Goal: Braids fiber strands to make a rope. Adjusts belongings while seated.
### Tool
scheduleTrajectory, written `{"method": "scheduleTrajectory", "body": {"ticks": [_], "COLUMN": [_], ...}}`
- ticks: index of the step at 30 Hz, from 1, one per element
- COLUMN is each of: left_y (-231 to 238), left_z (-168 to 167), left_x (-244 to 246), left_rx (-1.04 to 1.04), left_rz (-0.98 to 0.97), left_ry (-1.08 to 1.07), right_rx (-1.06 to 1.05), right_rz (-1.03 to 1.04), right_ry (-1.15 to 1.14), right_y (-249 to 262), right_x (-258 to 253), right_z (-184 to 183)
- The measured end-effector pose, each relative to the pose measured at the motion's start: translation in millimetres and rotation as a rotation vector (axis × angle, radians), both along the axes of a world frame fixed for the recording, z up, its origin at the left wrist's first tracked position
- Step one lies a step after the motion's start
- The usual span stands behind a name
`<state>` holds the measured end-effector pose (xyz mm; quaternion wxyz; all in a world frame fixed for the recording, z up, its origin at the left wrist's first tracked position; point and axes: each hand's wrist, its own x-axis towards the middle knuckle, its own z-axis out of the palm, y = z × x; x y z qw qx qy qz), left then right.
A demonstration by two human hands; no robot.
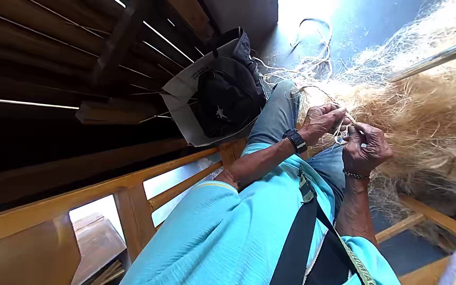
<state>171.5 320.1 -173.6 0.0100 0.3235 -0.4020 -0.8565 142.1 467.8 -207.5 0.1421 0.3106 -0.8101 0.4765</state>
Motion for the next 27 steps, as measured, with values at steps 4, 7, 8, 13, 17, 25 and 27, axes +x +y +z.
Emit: {"method": "scheduleTrajectory", "body": {"ticks": [4,7,8,13,17,25,27], "left_y": [-3.5,-10.0,-13.6,-30.3,-36.3,-33.8,-35.9], "left_z": [15.6,3.6,5.6,91.1,97.0,-8.2,-8.8], "left_x": [11.8,17.3,30.0,48.2,59.2,23.2,22.7], "left_rx": [0.037,0.030,-0.008,-0.038,-0.114,-0.130,-0.137], "left_rz": [-0.004,-0.014,-0.081,0.010,0.044,0.055,0.052], "left_ry": [-0.057,0.005,0.043,-0.100,0.020,0.158,0.179], "right_rx": [-0.027,-0.039,-0.039,-0.015,-0.022,-0.100,-0.191], "right_rz": [0.029,0.072,0.081,0.128,0.165,0.180,0.205], "right_ry": [-0.030,-0.056,-0.070,-0.126,-0.194,-0.534,-0.608], "right_y": [-5.1,-10.2,-11.7,-18.7,-22.6,-26.9,-27.9], "right_x": [1.3,2.0,2.5,6.6,6.5,6.2,3.9], "right_z": [-1.9,-2.4,-3.3,-2.5,-0.9,13.8,16.5]}}
